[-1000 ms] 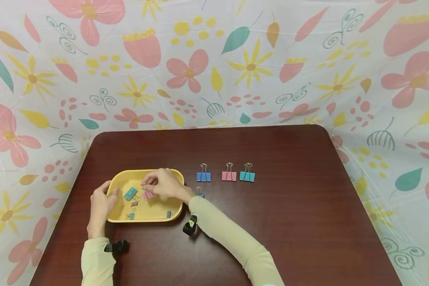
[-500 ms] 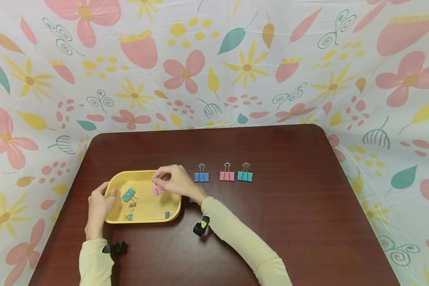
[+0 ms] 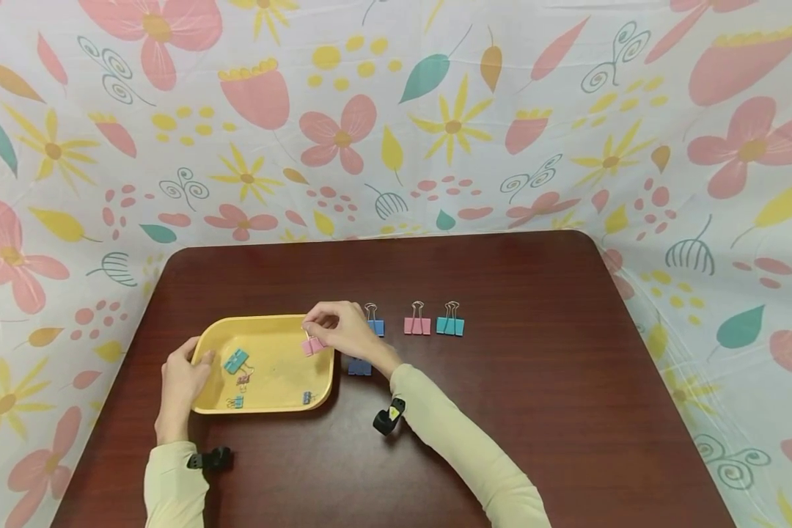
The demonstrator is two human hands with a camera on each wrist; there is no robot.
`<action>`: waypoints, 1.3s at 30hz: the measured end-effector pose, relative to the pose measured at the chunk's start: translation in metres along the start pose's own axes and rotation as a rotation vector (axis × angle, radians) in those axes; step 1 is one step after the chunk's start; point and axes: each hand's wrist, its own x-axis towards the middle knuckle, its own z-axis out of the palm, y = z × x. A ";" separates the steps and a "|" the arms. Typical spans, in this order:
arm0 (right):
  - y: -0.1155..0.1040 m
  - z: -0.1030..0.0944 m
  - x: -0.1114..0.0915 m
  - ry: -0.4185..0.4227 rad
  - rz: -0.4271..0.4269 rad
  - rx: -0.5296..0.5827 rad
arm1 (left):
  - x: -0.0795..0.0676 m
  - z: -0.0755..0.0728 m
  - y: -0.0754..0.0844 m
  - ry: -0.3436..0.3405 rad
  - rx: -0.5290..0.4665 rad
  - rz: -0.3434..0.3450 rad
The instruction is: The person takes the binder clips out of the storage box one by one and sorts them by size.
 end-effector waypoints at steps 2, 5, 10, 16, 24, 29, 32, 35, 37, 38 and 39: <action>0.001 -0.002 -0.002 0.008 0.004 0.004 | -0.001 -0.001 0.001 -0.013 -0.002 -0.006; 0.000 -0.006 -0.005 0.022 0.009 -0.006 | -0.002 -0.002 0.001 -0.025 -0.007 -0.011; -0.001 -0.014 -0.009 0.045 -0.005 -0.024 | -0.003 -0.002 0.001 -0.029 -0.008 -0.015; 0.000 -0.026 -0.016 0.080 -0.014 -0.033 | -0.004 -0.002 0.001 -0.040 -0.010 -0.026; 0.006 -0.042 -0.028 0.108 0.022 -0.061 | -0.003 -0.001 0.000 -0.034 -0.004 -0.017; 0.009 -0.055 -0.039 0.125 0.038 -0.099 | -0.002 -0.001 0.000 -0.035 -0.002 -0.009; 0.011 -0.062 -0.045 0.147 0.039 -0.120 | -0.002 -0.001 0.001 -0.033 0.001 -0.010; 0.014 -0.068 -0.050 0.170 0.050 -0.141 | -0.002 -0.001 0.001 -0.034 0.001 -0.016; 0.016 -0.071 -0.053 0.180 0.060 -0.144 | -0.002 -0.001 0.001 -0.036 -0.001 -0.018; 0.017 -0.073 -0.055 0.182 0.067 -0.145 | -0.002 -0.001 0.001 -0.039 0.000 -0.020; 0.018 -0.075 -0.058 0.185 0.074 -0.151 | -0.003 -0.001 0.001 -0.041 -0.001 -0.020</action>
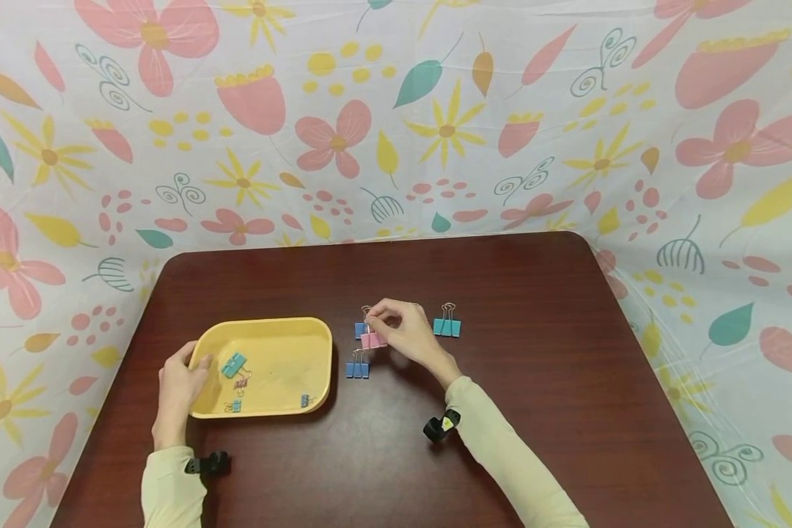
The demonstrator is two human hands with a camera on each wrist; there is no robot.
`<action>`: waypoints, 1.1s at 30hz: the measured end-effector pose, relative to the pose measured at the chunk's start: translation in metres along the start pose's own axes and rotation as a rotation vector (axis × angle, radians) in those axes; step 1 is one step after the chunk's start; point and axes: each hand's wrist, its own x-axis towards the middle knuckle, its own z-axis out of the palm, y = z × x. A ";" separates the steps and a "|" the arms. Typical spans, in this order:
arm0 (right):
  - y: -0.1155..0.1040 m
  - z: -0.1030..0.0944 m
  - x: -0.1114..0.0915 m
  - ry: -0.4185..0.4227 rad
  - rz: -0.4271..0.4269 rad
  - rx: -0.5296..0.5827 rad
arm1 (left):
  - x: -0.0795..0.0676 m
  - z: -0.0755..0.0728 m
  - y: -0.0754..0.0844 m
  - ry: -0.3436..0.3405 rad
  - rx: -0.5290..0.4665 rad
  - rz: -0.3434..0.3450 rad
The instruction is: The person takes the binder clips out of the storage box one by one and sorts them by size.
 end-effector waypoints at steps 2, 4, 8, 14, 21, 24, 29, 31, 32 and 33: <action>0.003 -0.004 -0.004 0.004 0.003 -0.017 | 0.000 0.000 0.000 -0.003 -0.001 -0.002; 0.006 -0.008 -0.009 0.003 0.007 -0.029 | -0.001 0.001 0.000 -0.001 -0.002 0.002; 0.010 -0.017 -0.017 0.000 0.009 -0.067 | 0.000 0.001 -0.001 0.005 -0.005 -0.001; 0.021 -0.024 -0.029 -0.026 0.073 -0.091 | 0.002 0.001 -0.001 0.004 -0.009 0.005; 0.035 -0.026 -0.037 -0.080 0.101 -0.136 | 0.002 0.001 -0.002 0.019 -0.013 0.010; 0.040 -0.026 -0.040 -0.094 0.097 -0.127 | 0.002 0.002 -0.002 0.025 -0.009 0.016; 0.047 -0.026 -0.043 -0.105 0.090 -0.136 | 0.002 0.002 -0.003 0.018 -0.010 0.010; 0.049 -0.025 -0.043 -0.101 0.085 -0.138 | 0.002 0.001 -0.003 0.018 -0.012 0.007; 0.050 -0.025 -0.043 -0.097 0.085 -0.137 | 0.002 0.001 -0.003 0.020 -0.011 0.006; 0.050 -0.025 -0.043 -0.092 0.084 -0.137 | 0.001 0.001 -0.003 0.020 -0.009 0.005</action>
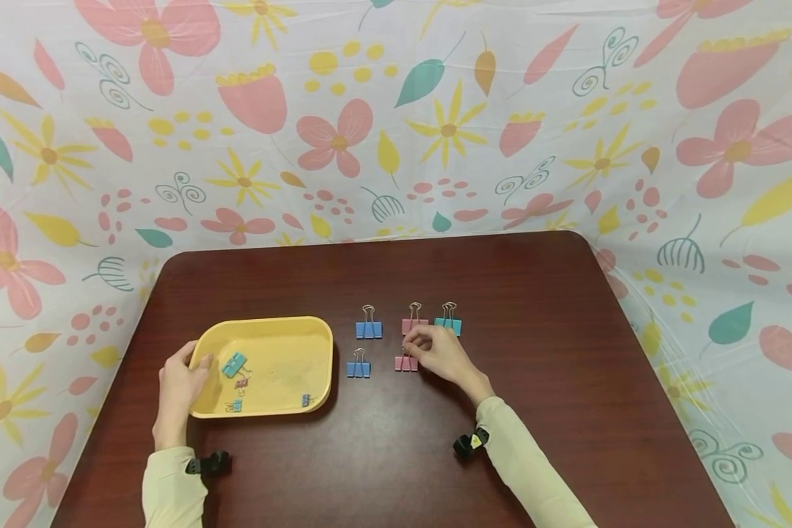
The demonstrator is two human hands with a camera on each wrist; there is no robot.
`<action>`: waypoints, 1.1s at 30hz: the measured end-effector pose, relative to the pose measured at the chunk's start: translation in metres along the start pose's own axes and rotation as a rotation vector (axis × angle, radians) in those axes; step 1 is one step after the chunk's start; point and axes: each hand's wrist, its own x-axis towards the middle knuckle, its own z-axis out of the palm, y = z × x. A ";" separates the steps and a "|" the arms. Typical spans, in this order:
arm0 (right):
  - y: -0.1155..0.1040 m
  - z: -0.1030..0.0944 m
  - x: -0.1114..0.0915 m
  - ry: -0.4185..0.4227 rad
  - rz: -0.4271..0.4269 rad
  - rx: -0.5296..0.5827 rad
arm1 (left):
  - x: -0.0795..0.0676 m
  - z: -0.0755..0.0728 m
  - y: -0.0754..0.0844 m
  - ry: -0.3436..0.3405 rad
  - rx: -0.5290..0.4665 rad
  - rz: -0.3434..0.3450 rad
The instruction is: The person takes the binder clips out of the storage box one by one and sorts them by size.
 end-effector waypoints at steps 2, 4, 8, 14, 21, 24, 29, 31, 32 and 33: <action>0.000 0.000 0.000 0.013 -0.007 -0.005 | 0.000 0.000 0.000 0.000 0.002 0.001; -0.001 -0.001 0.001 0.029 -0.011 -0.006 | 0.000 -0.001 0.001 0.002 0.004 0.003; -0.005 -0.003 0.005 0.063 -0.012 -0.002 | -0.001 -0.002 0.001 -0.002 -0.001 0.006; -0.013 -0.005 0.012 0.066 -0.008 0.005 | -0.001 -0.002 0.001 -0.002 -0.001 0.015; -0.027 -0.001 0.025 0.059 -0.074 0.018 | 0.000 -0.002 0.001 -0.005 0.007 0.006; -0.037 0.002 0.033 0.052 -0.110 0.033 | 0.000 -0.001 0.001 -0.007 0.008 0.003; -0.057 0.012 0.049 0.011 -0.156 0.070 | 0.001 0.000 0.001 -0.010 0.005 0.000; -0.065 0.017 0.055 -0.007 -0.176 0.077 | 0.001 0.000 0.001 -0.015 0.005 -0.005; -0.068 0.020 0.058 -0.014 -0.184 0.079 | 0.002 0.000 0.000 -0.014 0.007 -0.006; -0.071 0.022 0.061 -0.020 -0.193 0.082 | 0.002 -0.001 0.000 -0.015 0.008 -0.008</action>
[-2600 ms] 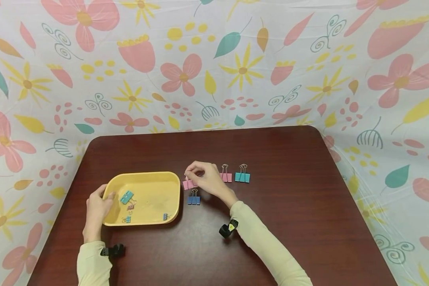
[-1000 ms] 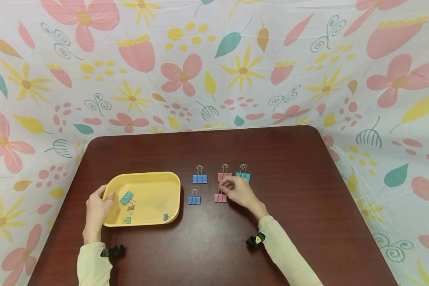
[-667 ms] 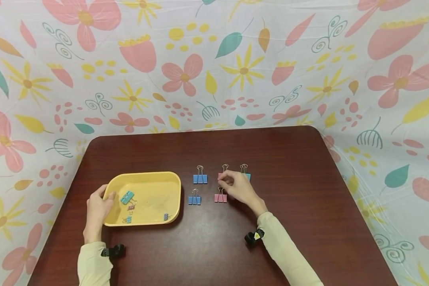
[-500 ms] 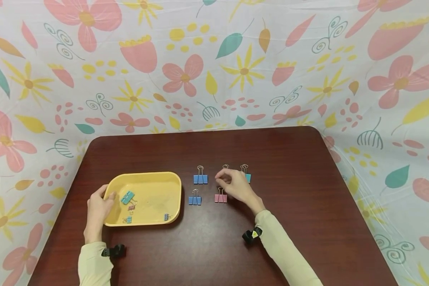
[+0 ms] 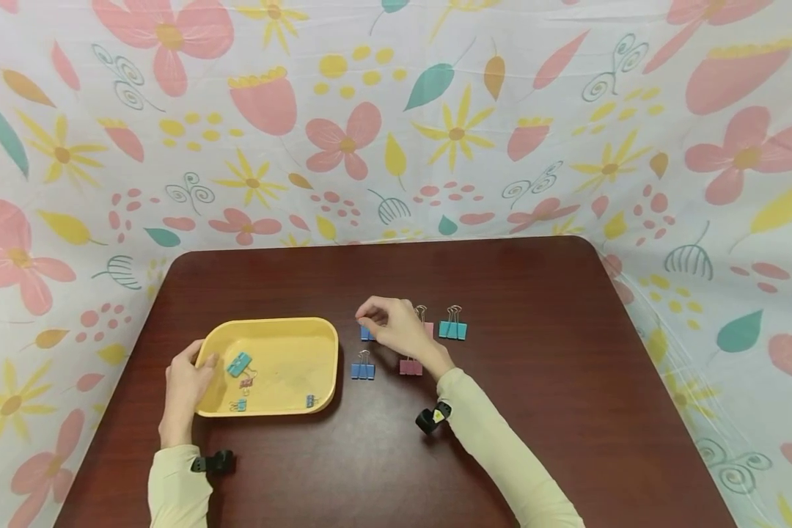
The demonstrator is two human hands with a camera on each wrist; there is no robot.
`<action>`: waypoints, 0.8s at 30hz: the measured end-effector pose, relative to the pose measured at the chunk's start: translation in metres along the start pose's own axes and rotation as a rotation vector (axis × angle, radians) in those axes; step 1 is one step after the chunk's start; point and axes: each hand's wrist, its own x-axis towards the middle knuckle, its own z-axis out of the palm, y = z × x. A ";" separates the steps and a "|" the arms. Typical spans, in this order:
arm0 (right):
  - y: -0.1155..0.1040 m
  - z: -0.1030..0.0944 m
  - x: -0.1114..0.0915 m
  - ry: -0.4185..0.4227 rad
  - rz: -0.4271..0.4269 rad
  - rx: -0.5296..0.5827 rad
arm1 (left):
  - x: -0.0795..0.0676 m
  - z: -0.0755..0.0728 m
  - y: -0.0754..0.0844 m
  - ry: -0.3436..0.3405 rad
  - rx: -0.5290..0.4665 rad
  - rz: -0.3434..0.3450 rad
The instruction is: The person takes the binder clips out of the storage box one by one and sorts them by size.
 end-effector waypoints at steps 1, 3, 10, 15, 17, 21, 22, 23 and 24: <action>-0.002 0.002 0.003 -0.004 -0.006 0.000 | 0.000 0.000 0.000 -0.003 0.001 -0.002; -0.007 0.006 0.008 -0.011 -0.016 -0.004 | 0.000 0.001 0.001 -0.005 0.003 -0.005; -0.022 0.018 0.021 -0.051 -0.035 -0.016 | 0.000 0.000 0.001 0.009 0.004 -0.012; -0.027 0.028 0.027 -0.090 -0.049 -0.011 | 0.000 -0.002 0.001 -0.009 -0.006 -0.006; -0.028 0.033 0.028 -0.104 -0.055 -0.009 | 0.000 -0.002 0.001 -0.013 -0.008 0.003; -0.031 0.041 0.030 -0.128 -0.062 -0.005 | 0.001 -0.002 0.001 -0.003 -0.015 0.021; -0.031 0.043 0.030 -0.134 -0.062 0.001 | 0.001 -0.002 0.001 -0.001 -0.017 0.022; -0.032 0.045 0.031 -0.139 -0.062 0.005 | 0.001 -0.002 0.001 0.002 -0.017 0.023; -0.033 0.047 0.031 -0.144 -0.061 0.007 | 0.001 -0.002 0.001 0.004 -0.018 0.022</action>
